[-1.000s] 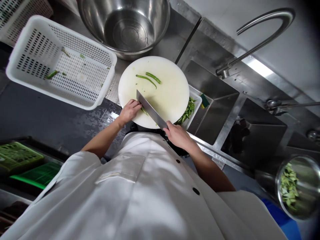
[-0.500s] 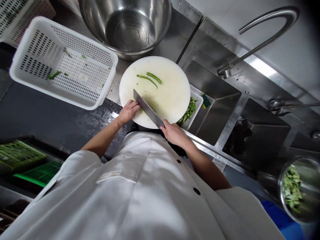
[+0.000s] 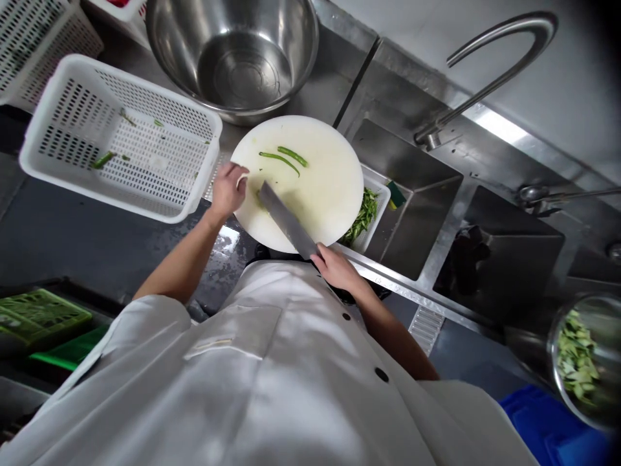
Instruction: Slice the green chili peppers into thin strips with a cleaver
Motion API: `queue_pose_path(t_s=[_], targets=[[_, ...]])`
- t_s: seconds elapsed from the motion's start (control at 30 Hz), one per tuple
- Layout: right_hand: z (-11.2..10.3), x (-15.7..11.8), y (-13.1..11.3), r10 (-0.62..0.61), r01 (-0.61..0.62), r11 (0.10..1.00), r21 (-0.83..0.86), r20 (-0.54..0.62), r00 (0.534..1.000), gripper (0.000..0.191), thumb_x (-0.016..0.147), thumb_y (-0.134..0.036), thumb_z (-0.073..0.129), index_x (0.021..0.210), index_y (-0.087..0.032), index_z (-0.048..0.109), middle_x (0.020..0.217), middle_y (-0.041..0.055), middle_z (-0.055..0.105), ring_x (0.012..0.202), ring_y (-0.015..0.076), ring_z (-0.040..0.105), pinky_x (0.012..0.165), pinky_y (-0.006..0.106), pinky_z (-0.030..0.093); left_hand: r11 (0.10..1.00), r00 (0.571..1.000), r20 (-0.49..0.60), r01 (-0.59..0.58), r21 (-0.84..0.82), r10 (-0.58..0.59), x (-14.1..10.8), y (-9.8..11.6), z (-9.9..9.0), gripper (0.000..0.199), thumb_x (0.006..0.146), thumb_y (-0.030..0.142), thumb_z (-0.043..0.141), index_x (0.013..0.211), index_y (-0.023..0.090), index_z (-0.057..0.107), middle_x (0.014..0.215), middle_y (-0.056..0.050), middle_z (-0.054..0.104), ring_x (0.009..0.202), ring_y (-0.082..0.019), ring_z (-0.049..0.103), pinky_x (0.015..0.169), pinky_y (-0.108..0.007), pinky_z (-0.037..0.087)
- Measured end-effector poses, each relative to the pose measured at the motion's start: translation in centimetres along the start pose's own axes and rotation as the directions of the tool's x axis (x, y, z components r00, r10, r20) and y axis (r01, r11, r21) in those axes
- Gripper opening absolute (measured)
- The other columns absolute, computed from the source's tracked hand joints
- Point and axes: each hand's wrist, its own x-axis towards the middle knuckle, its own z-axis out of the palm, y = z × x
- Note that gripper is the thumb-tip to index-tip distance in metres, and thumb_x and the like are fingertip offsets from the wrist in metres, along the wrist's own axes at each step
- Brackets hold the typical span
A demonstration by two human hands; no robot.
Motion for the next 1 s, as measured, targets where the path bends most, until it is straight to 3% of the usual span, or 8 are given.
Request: queue_pose_path(t_s=[0.13, 0.23, 0.37, 0.5, 0.6, 0.67, 0.83, 1.0], targets=[[1.5, 0.3, 0.1, 0.019, -0.015, 0.973, 0.230, -0.018, 1.000, 0.021, 0.108, -0.039, 0.046, 0.110, -0.023, 0.059, 0.093, 0.0053, 0.074, 0.085, 0.0212, 0.070, 0.077, 0.028, 0.048, 0.985, 0.968, 0.191, -0.173, 0.025, 0.165, 8.0, -1.3, 2.7, 0.036, 0.109, 0.035, 0.040, 0.120, 0.016, 0.068, 0.118, -0.013, 0.066, 0.118, -0.028, 0.060, 0.110, -0.049, 0.048], [2.4, 1.0, 1.7, 0.155, -0.118, 0.849, 0.515, -0.029, 0.988, 0.022, 0.106, -0.044, 0.044, 0.105, -0.025, 0.054, 0.064, -0.0067, 0.060, 0.053, 0.0150, 0.059, 0.061, 0.025, 0.046, 0.975, 0.940, 0.264, -0.220, -0.007, 0.214, 11.1, -1.2, 5.9, 0.038, 0.108, 0.037, 0.039, 0.111, 0.015, 0.070, 0.102, -0.013, 0.066, 0.116, -0.031, 0.061, 0.108, -0.049, 0.048], [2.1, 0.0, 7.3, 0.359, -0.148, 0.614, 0.776, -0.107, 0.927, 0.039, 0.095, -0.065, 0.051, 0.100, -0.027, 0.045, 0.051, -0.0136, 0.046, 0.038, 0.0120, 0.046, 0.045, 0.023, 0.038, 0.976, 0.945, 0.258, -0.215, 0.026, 0.201, 10.9, -1.4, 7.2, 0.036, 0.105, 0.037, 0.042, 0.103, 0.015, 0.070, 0.095, -0.014, 0.065, 0.112, -0.033, 0.061, 0.104, -0.053, 0.049], [0.5, -2.5, 12.5, 0.557, -0.135, 0.526, 0.840, -0.221, 0.801, 0.048, 0.087, -0.073, 0.057, 0.094, -0.029, 0.039, 0.052, -0.0122, 0.048, 0.038, 0.0120, 0.046, 0.042, 0.024, 0.037, 0.968, 0.958, 0.188, -0.237, 0.080, 0.218, 7.9, -0.3, 5.2, 0.038, 0.108, 0.037, 0.038, 0.101, 0.018, 0.070, 0.097, -0.014, 0.066, 0.105, -0.031, 0.060, 0.095, -0.049, 0.050], [-0.9, -4.6, 13.8, 0.618, -0.214, 0.611, 0.762, -0.290, 0.731, 0.037, 0.093, -0.064, 0.053, 0.096, -0.028, 0.043, 0.052, -0.0100, 0.050, 0.039, 0.0146, 0.050, 0.047, 0.027, 0.042, 0.951, 0.958, 0.091, -0.283, 0.126, 0.273, 4.1, 2.1, 3.8, 0.036, 0.111, 0.032, 0.037, 0.108, 0.021, 0.071, 0.101, -0.011, 0.068, 0.101, -0.027, 0.058, 0.091, -0.045, 0.051], [-1.6, -5.9, 13.2, 0.602, -0.304, 0.706, 0.639, -0.315, 0.734, 0.028, 0.098, -0.054, 0.050, 0.098, -0.026, 0.049, 0.053, -0.0077, 0.053, 0.042, 0.0169, 0.055, 0.055, 0.031, 0.048, 0.946, 0.951, 0.080, -0.305, 0.113, 0.297, 1.2, 3.9, 3.6, 0.034, 0.110, 0.028, 0.039, 0.110, 0.022, 0.072, 0.104, -0.009, 0.069, 0.101, -0.026, 0.058, 0.089, -0.042, 0.051], [-1.7, -7.3, 9.0, 0.442, -0.384, 0.886, 0.259, -0.228, 0.867, 0.032, 0.107, -0.043, 0.042, 0.121, -0.021, 0.062, 0.076, 0.0045, 0.072, 0.069, 0.0258, 0.071, 0.075, 0.035, 0.052, 0.963, 0.952, 0.151, -0.268, 0.001, 0.265, -4.0, 5.7, 4.7, 0.035, 0.108, 0.023, 0.040, 0.110, 0.021, 0.074, 0.107, -0.010, 0.070, 0.100, -0.025, 0.059, 0.090, -0.041, 0.054], [-1.7, -6.0, 4.6, 0.324, -0.331, 0.931, -0.156, -0.067, 0.944, 0.040, 0.112, -0.038, 0.040, 0.139, -0.017, 0.061, 0.103, 0.0149, 0.078, 0.097, 0.0316, 0.074, 0.079, 0.034, 0.048, 0.973, 0.950, 0.207, -0.228, -0.043, 0.232, -4.5, 5.8, 5.3, 0.034, 0.108, 0.026, 0.041, 0.113, 0.020, 0.074, 0.110, -0.012, 0.071, 0.102, -0.026, 0.061, 0.096, -0.046, 0.054]])
